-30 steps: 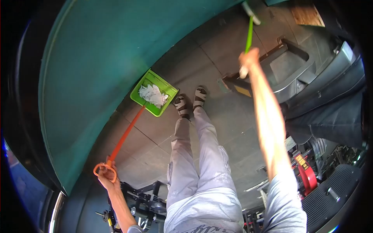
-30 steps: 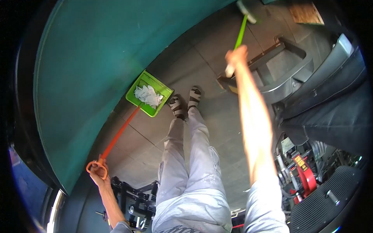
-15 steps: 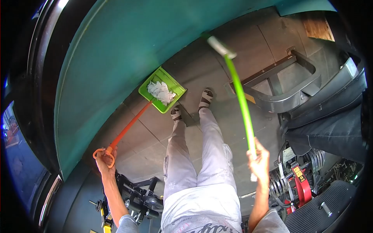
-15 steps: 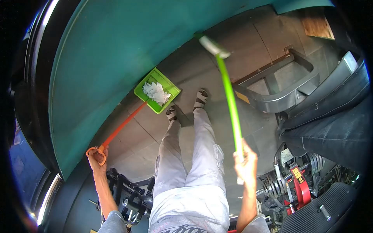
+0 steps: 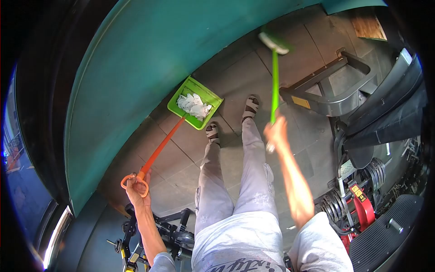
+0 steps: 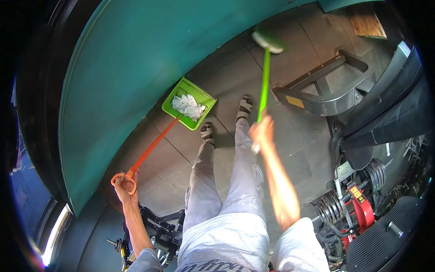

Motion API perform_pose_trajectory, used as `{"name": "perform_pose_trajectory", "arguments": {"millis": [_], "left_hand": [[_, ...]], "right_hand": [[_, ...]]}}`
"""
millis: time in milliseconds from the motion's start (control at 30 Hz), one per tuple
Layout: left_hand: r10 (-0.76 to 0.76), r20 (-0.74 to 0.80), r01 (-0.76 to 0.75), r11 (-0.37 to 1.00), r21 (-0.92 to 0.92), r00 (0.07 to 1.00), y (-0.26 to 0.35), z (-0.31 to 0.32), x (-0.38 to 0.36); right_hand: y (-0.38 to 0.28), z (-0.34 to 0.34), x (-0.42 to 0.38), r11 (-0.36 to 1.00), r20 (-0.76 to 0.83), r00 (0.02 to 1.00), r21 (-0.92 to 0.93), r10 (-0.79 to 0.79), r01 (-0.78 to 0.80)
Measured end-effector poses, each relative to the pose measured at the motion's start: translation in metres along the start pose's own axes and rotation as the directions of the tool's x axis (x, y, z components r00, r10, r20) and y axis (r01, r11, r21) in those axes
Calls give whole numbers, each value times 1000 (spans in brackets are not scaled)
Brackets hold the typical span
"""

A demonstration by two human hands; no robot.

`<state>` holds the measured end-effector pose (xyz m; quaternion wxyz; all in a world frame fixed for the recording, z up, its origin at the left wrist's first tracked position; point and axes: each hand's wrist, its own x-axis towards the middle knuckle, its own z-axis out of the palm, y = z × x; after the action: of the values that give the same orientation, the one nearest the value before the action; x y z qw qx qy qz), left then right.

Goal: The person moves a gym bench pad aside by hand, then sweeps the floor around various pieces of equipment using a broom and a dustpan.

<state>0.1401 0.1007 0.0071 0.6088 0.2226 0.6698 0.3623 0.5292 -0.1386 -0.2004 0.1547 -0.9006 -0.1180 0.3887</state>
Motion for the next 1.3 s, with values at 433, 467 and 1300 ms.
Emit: {"name": "perform_pose_trajectory", "arguments": {"millis": [433,467,1300], "left_hand": [[-116,104,99,982,159,988,33,-14,12],[-145,73,130,975,182,987,41,-23,11],[-218,78,203,964,170,973,12,-71,28]], "right_hand": [[-33,19,-320,889,295,943,376,152,-261],[-33,7,-316,914,174,977,362,127,-183],[61,44,-393,393,415,841,750,347,-532]]}}
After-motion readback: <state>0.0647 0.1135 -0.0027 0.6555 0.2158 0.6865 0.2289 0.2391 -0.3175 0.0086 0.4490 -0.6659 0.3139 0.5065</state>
